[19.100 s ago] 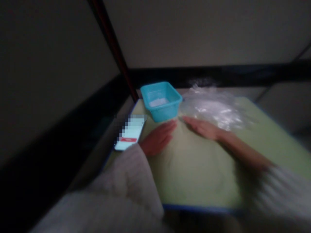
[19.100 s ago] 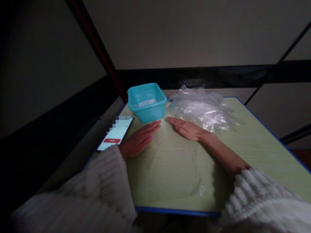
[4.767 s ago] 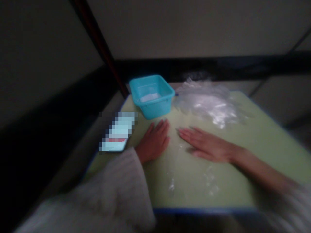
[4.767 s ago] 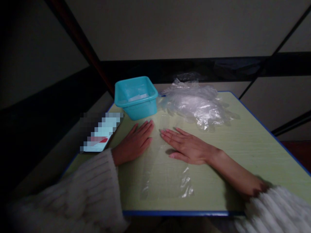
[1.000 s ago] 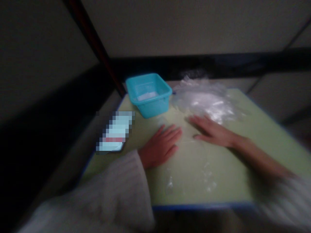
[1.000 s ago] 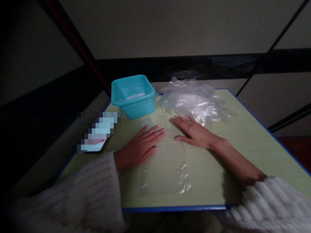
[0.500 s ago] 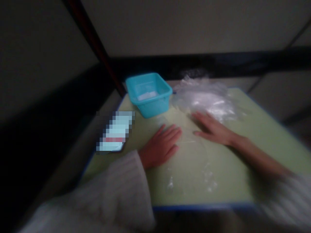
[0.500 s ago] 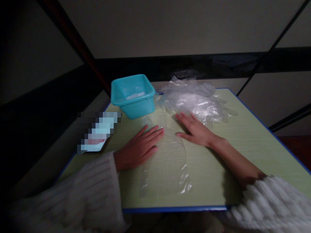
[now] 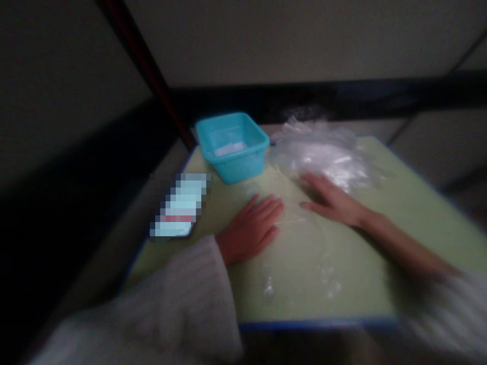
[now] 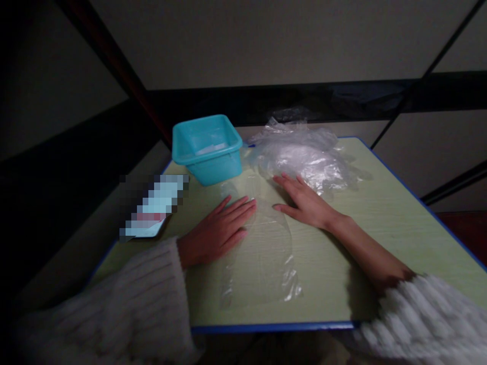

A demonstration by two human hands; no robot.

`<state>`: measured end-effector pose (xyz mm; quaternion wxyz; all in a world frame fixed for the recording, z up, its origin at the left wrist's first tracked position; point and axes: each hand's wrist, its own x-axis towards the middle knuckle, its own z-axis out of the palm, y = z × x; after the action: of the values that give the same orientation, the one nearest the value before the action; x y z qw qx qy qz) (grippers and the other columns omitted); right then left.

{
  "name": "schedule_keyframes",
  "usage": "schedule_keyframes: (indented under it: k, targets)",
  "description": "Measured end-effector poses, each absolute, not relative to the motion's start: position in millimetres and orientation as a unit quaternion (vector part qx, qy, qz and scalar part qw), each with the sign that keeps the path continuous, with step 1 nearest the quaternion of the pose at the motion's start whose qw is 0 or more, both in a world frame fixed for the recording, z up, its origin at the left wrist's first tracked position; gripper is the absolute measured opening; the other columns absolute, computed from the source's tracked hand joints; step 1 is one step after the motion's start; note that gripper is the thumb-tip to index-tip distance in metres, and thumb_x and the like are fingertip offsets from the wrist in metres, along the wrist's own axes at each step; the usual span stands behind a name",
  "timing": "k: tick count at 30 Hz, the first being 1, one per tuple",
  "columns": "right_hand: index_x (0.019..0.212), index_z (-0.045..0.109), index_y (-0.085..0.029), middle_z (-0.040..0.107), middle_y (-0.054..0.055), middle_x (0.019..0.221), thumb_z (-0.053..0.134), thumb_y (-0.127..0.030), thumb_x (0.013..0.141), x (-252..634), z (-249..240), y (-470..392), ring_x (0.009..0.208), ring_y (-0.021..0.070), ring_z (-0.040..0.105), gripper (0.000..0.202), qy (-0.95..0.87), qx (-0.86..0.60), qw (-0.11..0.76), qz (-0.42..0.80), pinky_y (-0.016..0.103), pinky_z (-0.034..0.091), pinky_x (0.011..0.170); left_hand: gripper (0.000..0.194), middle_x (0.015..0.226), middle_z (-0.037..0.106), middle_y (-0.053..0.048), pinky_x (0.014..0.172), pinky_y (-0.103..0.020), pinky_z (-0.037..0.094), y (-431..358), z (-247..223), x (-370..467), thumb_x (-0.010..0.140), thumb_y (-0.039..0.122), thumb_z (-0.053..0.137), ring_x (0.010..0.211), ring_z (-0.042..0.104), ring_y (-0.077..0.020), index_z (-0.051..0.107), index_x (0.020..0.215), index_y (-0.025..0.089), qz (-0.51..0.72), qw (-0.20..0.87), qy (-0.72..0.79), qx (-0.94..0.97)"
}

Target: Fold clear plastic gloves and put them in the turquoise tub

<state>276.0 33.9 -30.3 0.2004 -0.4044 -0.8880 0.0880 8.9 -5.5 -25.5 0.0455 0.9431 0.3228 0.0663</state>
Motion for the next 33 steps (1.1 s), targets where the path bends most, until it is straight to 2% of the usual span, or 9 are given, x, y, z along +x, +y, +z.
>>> schedule_keyframes:
  k: [5,8,13,23,33]
  targets:
    - [0.145,0.025,-0.021,0.040,0.014,0.145,0.048,-0.057,0.086,279,-29,32,0.136,0.0354,0.028,0.074,-0.899,-0.385,0.181,0.103,0.063,0.018,0.109,0.050,0.151,0.030,-0.009,0.116,-0.046,0.011,-6,-25,9,0.095,0.030,0.031,0.141,0.020,-0.0214,0.030,0.142,0.012,0.065,0.045,0.328,0.941]
    - [0.146,0.024,-0.022,0.039,0.013,0.145,0.050,-0.059,0.084,281,-27,31,0.136,0.0352,0.028,0.076,-0.900,-0.380,0.181,0.116,0.062,0.020,0.109,0.050,0.151,0.030,-0.010,0.116,-0.045,0.012,-7,-24,10,0.095,0.030,0.031,0.141,0.020,-0.0216,0.030,0.142,0.012,0.067,0.050,0.330,0.940]
    - [0.147,0.021,-0.024,0.038,0.012,0.147,0.051,-0.056,0.086,282,-23,30,0.135,0.0332,0.032,0.075,-0.893,-0.370,0.210,0.144,0.058,0.026,0.109,0.051,0.151,0.029,-0.010,0.116,-0.045,0.011,-7,-24,10,0.095,0.031,0.031,0.142,0.018,-0.0215,0.029,0.142,0.011,0.063,0.048,0.329,0.941]
    - [0.149,0.016,-0.025,0.028,0.009,0.152,0.058,-0.054,0.082,290,-22,31,0.140,0.0338,0.016,0.084,-0.913,-0.345,0.140,0.169,0.056,0.016,0.112,0.050,0.151,0.029,-0.010,0.116,-0.044,0.011,-7,-23,9,0.095,0.030,0.032,0.141,0.020,-0.0215,0.031,0.142,0.011,0.063,0.061,0.331,0.940]
    - [0.148,0.016,-0.026,0.026,0.008,0.153,0.071,-0.051,0.072,299,-17,28,0.140,0.0335,0.016,0.097,-0.912,-0.328,0.134,0.205,0.054,0.015,0.113,0.053,0.153,0.024,-0.011,0.116,-0.045,0.008,-6,-26,9,0.094,0.029,0.034,0.142,0.017,-0.0210,0.026,0.144,0.010,0.080,0.121,0.332,0.932]
